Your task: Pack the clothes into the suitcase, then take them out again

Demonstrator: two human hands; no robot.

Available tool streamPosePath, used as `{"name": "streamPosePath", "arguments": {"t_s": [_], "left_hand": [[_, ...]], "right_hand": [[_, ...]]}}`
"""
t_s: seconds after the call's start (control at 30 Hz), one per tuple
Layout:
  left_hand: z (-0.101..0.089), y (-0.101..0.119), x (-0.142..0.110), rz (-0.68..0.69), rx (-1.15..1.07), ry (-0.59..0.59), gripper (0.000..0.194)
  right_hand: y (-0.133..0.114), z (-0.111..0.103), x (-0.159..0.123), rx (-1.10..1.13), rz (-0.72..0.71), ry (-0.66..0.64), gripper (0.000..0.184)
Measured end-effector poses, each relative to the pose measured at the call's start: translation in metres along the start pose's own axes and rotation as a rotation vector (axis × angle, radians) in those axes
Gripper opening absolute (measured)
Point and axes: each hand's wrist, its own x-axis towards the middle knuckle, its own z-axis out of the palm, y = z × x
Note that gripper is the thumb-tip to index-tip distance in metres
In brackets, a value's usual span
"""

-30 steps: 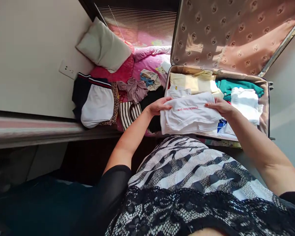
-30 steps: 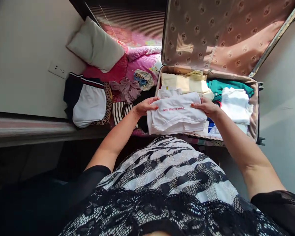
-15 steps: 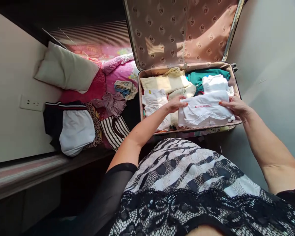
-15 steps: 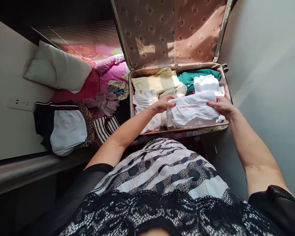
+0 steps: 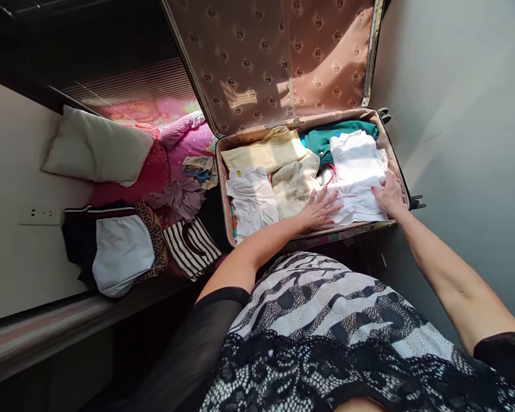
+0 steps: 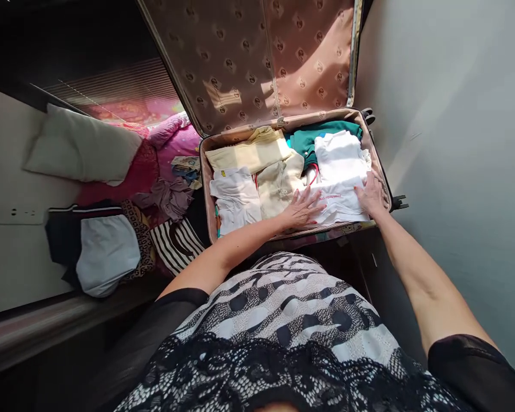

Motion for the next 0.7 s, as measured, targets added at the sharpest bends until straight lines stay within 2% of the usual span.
{"name": "streamPosePath", "arguments": {"t_s": [0.07,0.17,0.23,0.33,0.47,0.63,0.7], "left_hand": [[0.009,-0.006,0.001,-0.028,0.015,-0.046,0.071],[0.017,-0.012,0.002,-0.043,0.024,-0.054,0.070],[0.020,-0.014,0.002,-0.046,0.021,-0.060,0.070],[0.024,-0.015,0.001,-0.046,0.026,-0.055,0.070],[0.028,-0.013,0.003,-0.039,0.057,-0.035,0.072],[0.019,-0.001,0.000,-0.049,0.007,-0.014,0.069],[0.010,0.002,-0.016,-0.087,-0.067,0.068,0.060]], "right_hand": [[-0.001,0.003,-0.014,-0.180,-0.152,-0.034,0.092],[0.007,0.007,-0.022,-0.372,-0.394,-0.342,0.091],[0.015,0.008,-0.016,-0.429,-0.502,-0.458,0.086],[0.020,0.010,-0.001,-0.456,-0.596,-0.413,0.085],[0.013,0.009,0.008,-0.475,-0.614,-0.361,0.088],[0.010,-0.005,-0.008,-0.485,-0.642,-0.352,0.083],[0.014,-0.009,-0.016,-0.491,-0.577,-0.327,0.082]]}}
